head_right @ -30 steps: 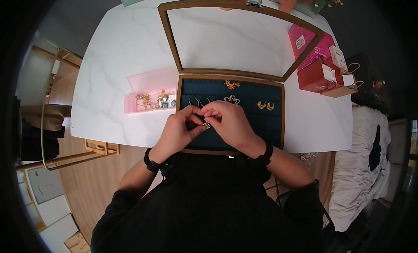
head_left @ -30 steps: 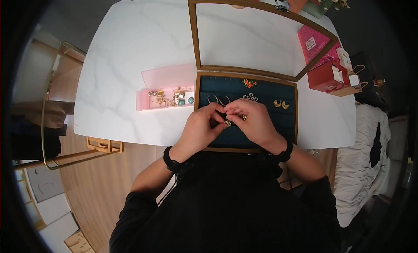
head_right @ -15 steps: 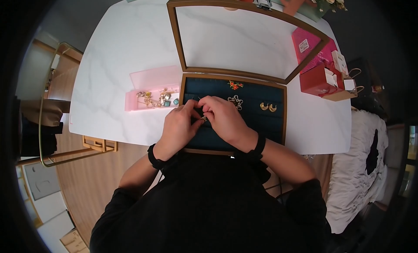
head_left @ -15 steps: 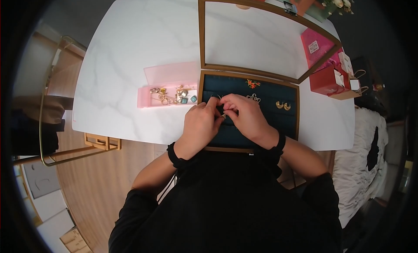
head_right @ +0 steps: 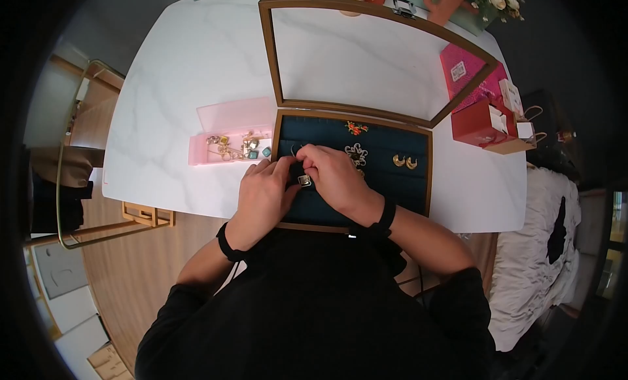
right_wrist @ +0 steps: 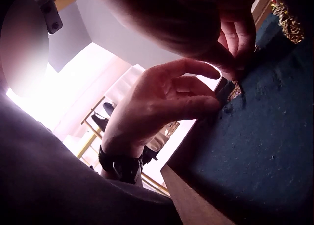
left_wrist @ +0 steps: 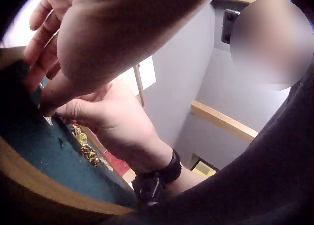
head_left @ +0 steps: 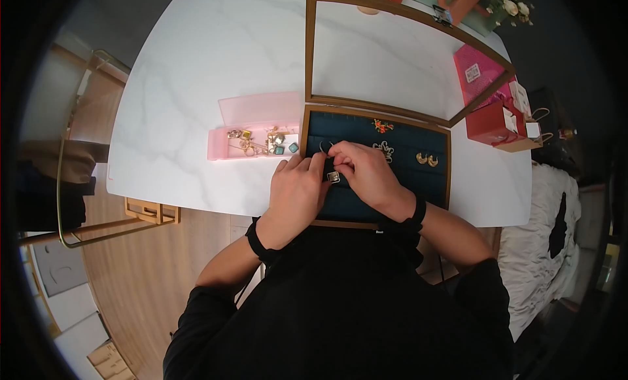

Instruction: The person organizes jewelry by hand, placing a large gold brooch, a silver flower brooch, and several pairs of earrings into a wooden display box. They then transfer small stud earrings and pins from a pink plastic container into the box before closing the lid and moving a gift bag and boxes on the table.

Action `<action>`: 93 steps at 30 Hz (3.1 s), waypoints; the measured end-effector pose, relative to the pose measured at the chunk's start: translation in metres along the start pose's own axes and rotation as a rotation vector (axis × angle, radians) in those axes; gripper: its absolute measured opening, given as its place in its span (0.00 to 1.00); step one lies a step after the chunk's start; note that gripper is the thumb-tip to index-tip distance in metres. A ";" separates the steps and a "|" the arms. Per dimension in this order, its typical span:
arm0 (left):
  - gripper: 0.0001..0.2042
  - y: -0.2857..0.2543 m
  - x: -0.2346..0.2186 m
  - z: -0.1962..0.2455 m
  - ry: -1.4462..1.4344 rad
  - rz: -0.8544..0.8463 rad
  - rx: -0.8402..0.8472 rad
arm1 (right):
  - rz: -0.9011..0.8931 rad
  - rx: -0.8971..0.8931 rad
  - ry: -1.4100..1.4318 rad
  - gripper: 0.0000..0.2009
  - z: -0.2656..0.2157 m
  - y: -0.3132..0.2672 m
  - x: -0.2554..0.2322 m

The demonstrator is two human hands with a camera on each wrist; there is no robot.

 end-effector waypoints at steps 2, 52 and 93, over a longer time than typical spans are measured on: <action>0.24 -0.001 -0.002 -0.001 0.002 -0.013 -0.007 | -0.005 -0.014 -0.011 0.12 -0.001 0.000 0.001; 0.12 -0.004 0.001 -0.001 -0.011 -0.008 0.105 | -0.038 -0.191 -0.370 0.04 -0.034 -0.008 -0.012; 0.17 0.000 0.007 0.023 -0.049 -0.125 0.250 | -0.248 -0.212 -0.536 0.16 -0.042 -0.069 -0.018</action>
Point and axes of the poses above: each hand's wrist, its own y-axis towards the middle knuckle, its own x-axis out of the palm, z = x × y, the point moved 10 cm from there along y, towards the middle knuckle, and after that the axes turned 7 degrees about -x, right-handed, at the moved point
